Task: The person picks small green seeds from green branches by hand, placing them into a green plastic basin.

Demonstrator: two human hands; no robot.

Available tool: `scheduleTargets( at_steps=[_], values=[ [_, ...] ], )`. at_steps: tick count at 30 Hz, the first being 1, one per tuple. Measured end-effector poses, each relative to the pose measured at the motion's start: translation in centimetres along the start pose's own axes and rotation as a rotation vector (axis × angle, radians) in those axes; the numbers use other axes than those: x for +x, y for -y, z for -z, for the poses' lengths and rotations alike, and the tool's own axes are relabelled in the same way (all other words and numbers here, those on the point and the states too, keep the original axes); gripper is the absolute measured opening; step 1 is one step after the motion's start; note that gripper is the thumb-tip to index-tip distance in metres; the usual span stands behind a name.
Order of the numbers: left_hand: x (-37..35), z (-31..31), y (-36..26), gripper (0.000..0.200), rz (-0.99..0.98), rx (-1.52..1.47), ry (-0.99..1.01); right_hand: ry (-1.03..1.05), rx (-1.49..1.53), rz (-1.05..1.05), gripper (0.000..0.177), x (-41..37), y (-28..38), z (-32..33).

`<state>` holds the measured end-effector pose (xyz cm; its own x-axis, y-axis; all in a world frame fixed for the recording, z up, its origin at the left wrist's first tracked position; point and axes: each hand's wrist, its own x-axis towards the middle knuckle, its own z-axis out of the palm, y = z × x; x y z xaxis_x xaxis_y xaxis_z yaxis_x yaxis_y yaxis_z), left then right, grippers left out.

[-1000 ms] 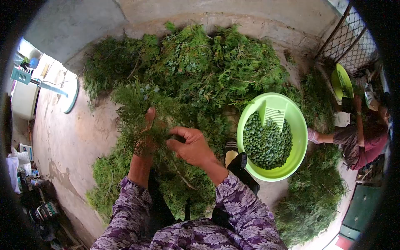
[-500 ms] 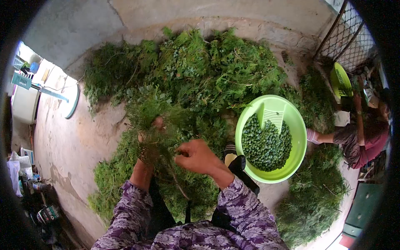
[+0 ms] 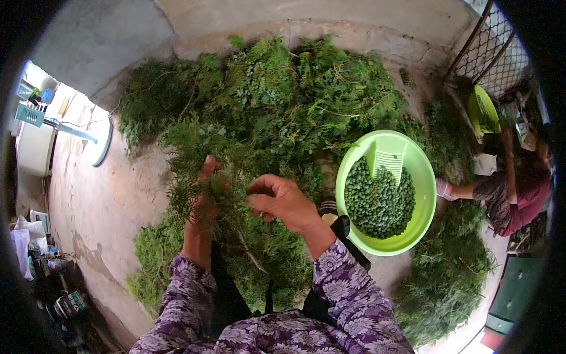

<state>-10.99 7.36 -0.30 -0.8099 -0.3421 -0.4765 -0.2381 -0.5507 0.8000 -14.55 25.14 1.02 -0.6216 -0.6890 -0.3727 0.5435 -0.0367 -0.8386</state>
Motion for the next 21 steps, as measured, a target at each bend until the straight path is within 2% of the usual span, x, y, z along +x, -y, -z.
scheduleTargets(
  at_steps=[2,4,8,10,11,14,16,21],
  values=[
    [0.0,-0.3,0.1,0.039,0.008,0.025,-0.053,-0.009,-0.024,0.012,0.020,0.1,-0.1,-1.0],
    [0.2,-0.3,0.3,0.041,0.000,0.005,-0.090,-0.011,-0.156,0.155,0.025,0.2,-0.4,-1.5],
    [0.5,0.7,0.8,0.038,0.033,0.037,-0.075,-0.009,-0.158,0.056,0.027,0.8,-1.2,-1.9],
    [0.8,1.2,1.1,0.038,-0.020,0.004,-0.036,-0.088,-0.194,0.202,0.026,0.9,-1.4,-2.2],
    [0.8,1.1,1.0,0.038,-0.022,0.005,-0.035,-0.088,-0.194,0.205,0.026,1.0,-1.5,-2.3],
    [0.8,1.1,1.2,0.038,-0.033,0.144,-0.051,-0.053,-0.260,0.228,0.024,1.0,-1.7,-2.5],
    [1.5,1.9,2.1,0.041,-0.014,0.099,-0.082,0.034,-0.178,0.091,0.022,1.0,-1.7,-2.5],
    [-0.8,-0.5,-0.6,0.044,-0.012,0.135,-0.115,0.079,-0.287,0.161,0.021,1.0,-1.9,-2.3]
  ],
)
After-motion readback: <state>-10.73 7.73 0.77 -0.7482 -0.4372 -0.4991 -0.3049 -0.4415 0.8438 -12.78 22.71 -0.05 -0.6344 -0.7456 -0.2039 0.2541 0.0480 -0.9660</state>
